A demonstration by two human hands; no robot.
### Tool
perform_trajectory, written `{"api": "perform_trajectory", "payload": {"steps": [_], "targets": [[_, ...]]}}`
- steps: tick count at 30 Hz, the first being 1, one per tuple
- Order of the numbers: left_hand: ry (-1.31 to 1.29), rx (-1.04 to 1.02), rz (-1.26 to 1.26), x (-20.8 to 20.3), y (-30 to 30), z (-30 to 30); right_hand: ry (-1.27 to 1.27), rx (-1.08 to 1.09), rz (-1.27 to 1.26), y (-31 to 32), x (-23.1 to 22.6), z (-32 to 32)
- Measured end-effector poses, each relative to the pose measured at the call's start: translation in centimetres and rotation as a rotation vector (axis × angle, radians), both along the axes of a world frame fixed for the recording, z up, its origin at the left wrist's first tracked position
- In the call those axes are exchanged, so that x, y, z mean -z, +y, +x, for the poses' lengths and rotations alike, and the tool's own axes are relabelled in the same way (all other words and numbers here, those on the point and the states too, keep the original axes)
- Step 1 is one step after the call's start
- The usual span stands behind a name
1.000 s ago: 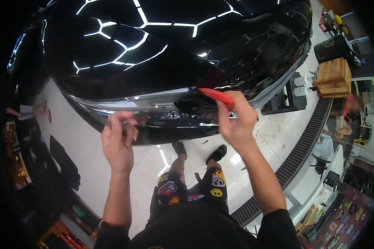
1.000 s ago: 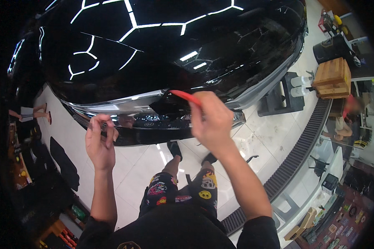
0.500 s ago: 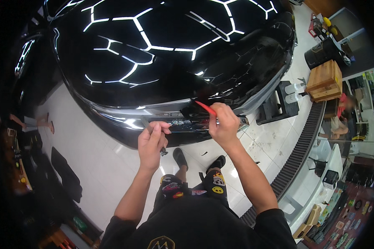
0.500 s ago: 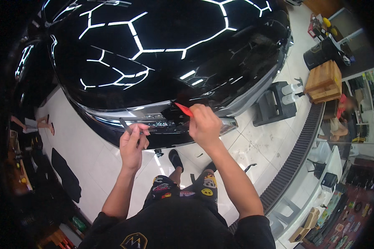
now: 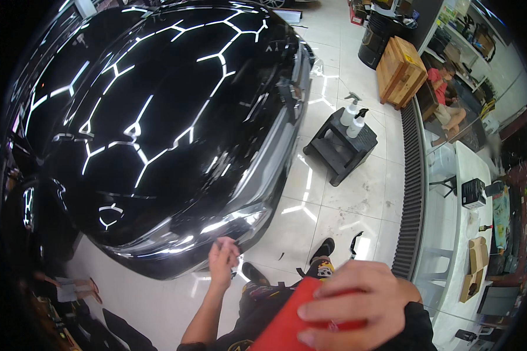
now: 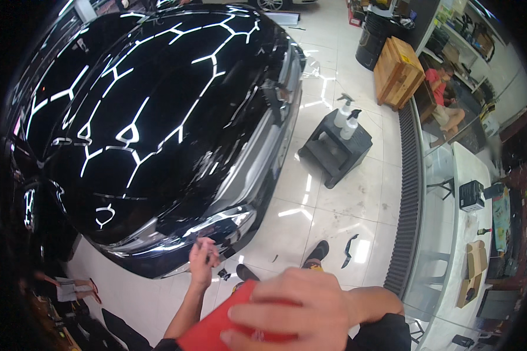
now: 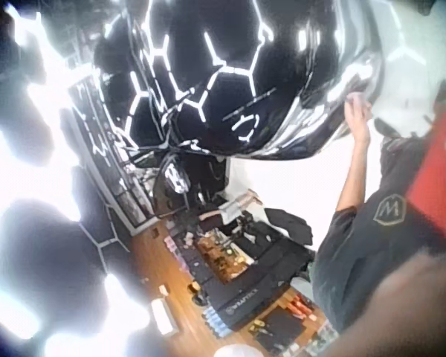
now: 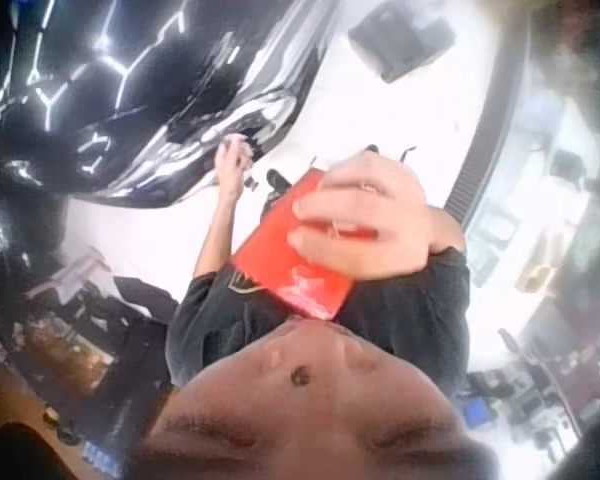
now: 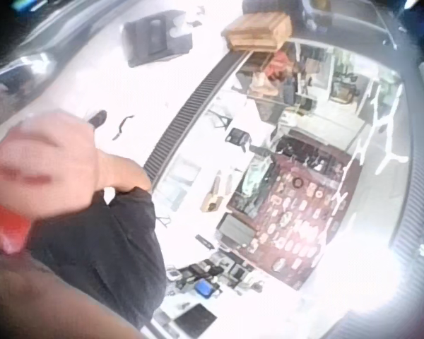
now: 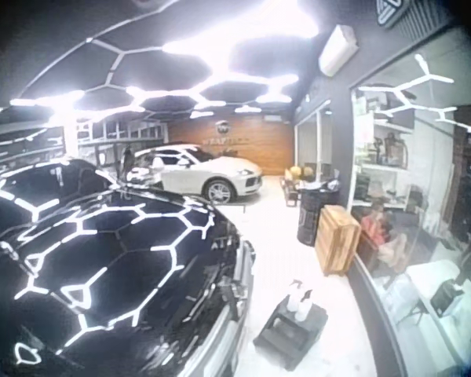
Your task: The person applies a transparent protective film to the front bumper of a black car. They use a red squeegee to smooth the film and a knife to trim excess material around the edges and contours.
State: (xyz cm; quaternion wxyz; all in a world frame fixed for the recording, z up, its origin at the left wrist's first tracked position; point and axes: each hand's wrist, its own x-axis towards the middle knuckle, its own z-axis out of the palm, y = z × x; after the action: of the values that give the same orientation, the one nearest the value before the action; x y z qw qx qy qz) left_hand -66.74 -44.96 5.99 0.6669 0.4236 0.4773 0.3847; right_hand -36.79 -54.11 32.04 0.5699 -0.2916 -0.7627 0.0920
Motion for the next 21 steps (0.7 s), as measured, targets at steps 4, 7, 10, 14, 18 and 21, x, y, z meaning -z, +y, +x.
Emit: {"api": "perform_trajectory", "payload": {"steps": [4,7,10,14,18,21], "targets": [[0.023,0.251,-0.223,3.6,-0.7,17.2,-0.084,0.039,0.207,-2.1,-1.5,10.7],[0.071,0.378,-0.136,5.9,-1.3,28.2,-0.047,0.028,0.195,-2.8,-1.6,18.7],[0.084,0.454,-0.183,4.1,-1.9,37.6,-0.083,0.041,-0.037,-3.2,-2.9,25.7],[0.165,0.388,0.069,1.3,-2.3,43.4,0.024,0.232,-0.354,-0.3,2.8,34.4],[-0.092,0.533,-0.126,0.6,1.4,55.4,0.103,0.447,-0.768,3.0,14.8,45.9],[-0.226,0.52,-0.07,1.2,4.1,63.2,0.102,0.328,-0.933,4.5,20.2,51.0]]}}
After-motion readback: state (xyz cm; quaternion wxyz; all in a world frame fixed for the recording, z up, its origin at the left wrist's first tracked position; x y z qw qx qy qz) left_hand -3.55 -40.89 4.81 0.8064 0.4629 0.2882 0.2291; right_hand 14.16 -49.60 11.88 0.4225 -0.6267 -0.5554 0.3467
